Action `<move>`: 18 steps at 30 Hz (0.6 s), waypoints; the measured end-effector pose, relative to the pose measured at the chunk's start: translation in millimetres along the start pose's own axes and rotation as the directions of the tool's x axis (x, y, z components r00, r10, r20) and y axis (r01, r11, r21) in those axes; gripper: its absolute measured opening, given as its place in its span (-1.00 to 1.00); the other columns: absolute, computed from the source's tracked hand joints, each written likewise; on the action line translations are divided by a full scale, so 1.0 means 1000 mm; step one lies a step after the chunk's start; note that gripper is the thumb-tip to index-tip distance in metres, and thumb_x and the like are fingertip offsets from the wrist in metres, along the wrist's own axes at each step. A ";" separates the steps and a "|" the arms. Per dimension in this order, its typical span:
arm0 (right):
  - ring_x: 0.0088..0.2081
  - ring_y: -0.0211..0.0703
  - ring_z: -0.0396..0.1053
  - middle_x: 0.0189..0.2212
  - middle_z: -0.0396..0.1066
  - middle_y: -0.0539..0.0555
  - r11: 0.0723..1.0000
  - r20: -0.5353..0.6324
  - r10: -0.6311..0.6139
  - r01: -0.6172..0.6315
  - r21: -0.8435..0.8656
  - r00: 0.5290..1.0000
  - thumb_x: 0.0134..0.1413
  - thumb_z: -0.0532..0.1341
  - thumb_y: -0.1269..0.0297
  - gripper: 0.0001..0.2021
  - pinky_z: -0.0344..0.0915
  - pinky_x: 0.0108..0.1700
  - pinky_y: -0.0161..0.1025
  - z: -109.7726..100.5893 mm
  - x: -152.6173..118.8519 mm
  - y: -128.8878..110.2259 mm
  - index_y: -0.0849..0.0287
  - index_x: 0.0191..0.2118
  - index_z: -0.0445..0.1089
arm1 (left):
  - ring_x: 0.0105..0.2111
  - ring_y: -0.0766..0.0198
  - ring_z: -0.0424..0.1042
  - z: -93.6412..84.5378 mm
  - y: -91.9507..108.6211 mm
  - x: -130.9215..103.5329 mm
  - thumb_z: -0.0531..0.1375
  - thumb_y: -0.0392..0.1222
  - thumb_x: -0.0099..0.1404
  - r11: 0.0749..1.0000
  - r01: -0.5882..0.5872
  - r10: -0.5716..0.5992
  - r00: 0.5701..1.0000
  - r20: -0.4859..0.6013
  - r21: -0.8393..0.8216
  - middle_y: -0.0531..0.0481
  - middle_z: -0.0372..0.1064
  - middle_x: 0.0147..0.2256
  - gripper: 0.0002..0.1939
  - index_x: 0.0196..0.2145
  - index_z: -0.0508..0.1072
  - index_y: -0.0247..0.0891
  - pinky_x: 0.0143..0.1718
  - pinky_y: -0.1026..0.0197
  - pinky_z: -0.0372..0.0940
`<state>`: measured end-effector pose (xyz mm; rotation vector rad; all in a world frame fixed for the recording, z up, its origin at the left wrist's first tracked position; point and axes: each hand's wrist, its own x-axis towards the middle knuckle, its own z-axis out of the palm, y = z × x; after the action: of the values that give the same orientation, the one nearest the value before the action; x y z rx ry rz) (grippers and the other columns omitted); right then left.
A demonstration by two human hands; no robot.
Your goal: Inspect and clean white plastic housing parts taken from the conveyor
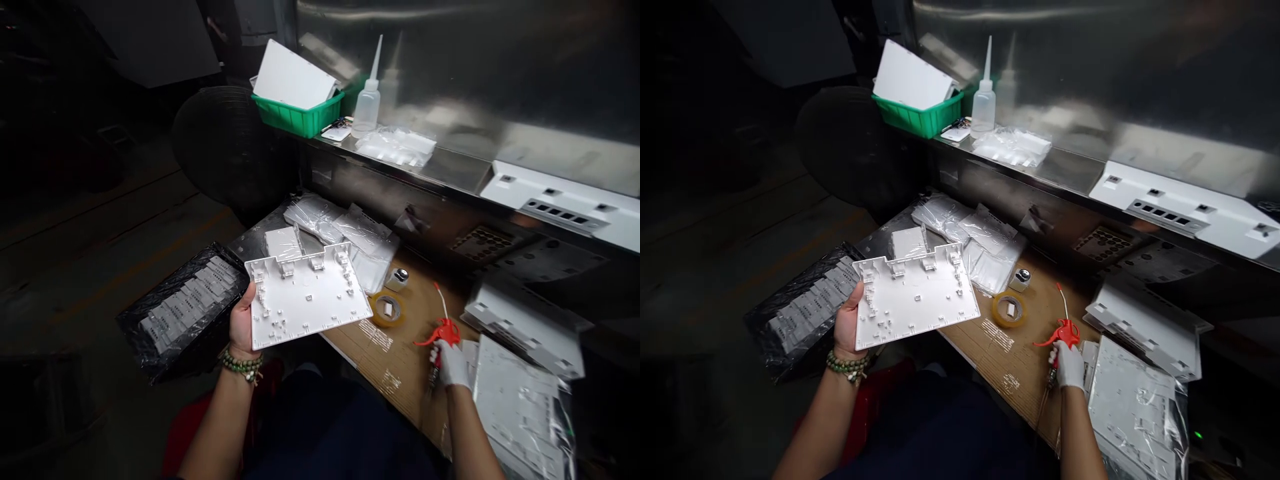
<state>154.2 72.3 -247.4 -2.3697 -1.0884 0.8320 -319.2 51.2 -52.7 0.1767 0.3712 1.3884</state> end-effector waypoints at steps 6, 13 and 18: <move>-0.15 0.02 0.53 -0.11 0.53 0.21 0.600 0.456 -0.301 -0.205 0.773 0.837 0.03 0.19 -0.13 -0.45 -0.02 -0.68 -0.45 -0.029 -0.054 -0.021 -0.12 0.15 0.35 | 0.20 -0.22 0.38 -0.058 0.016 -0.055 0.12 0.04 0.45 0.983 -0.052 0.146 0.794 -0.590 0.174 -0.30 0.49 0.11 -0.36 0.37 0.22 -0.32 0.27 -0.23 0.23; -0.35 -0.14 0.43 -0.35 0.49 0.03 0.906 0.920 -0.387 0.211 0.367 0.063 0.18 0.22 -0.23 -0.40 0.39 -0.18 -0.17 -0.005 -0.156 -0.132 0.05 0.18 0.35 | -0.37 0.09 0.62 -0.145 -0.002 -0.098 0.14 -0.43 0.37 0.966 -0.053 0.250 0.428 -0.869 0.252 -0.19 0.61 -0.32 -0.54 0.22 0.36 -0.44 -0.16 0.06 0.55; -0.28 0.03 0.46 -0.31 0.52 0.09 0.627 0.929 -0.268 0.778 -0.033 0.255 0.15 0.22 -0.25 -0.53 0.25 -0.25 -0.19 0.018 -0.214 -0.174 0.09 -0.16 0.44 | -0.34 0.26 0.56 -0.189 -0.023 -0.106 0.15 -0.34 0.45 0.947 -0.122 0.319 0.225 -0.921 0.298 -0.09 0.55 -0.20 -0.72 0.09 0.42 -0.35 -0.24 0.15 0.53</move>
<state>-63.0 14.4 -86.4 -1.4083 -2.6746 1.6753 -379.4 -75.0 -220.2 -0.6050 1.5973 1.6203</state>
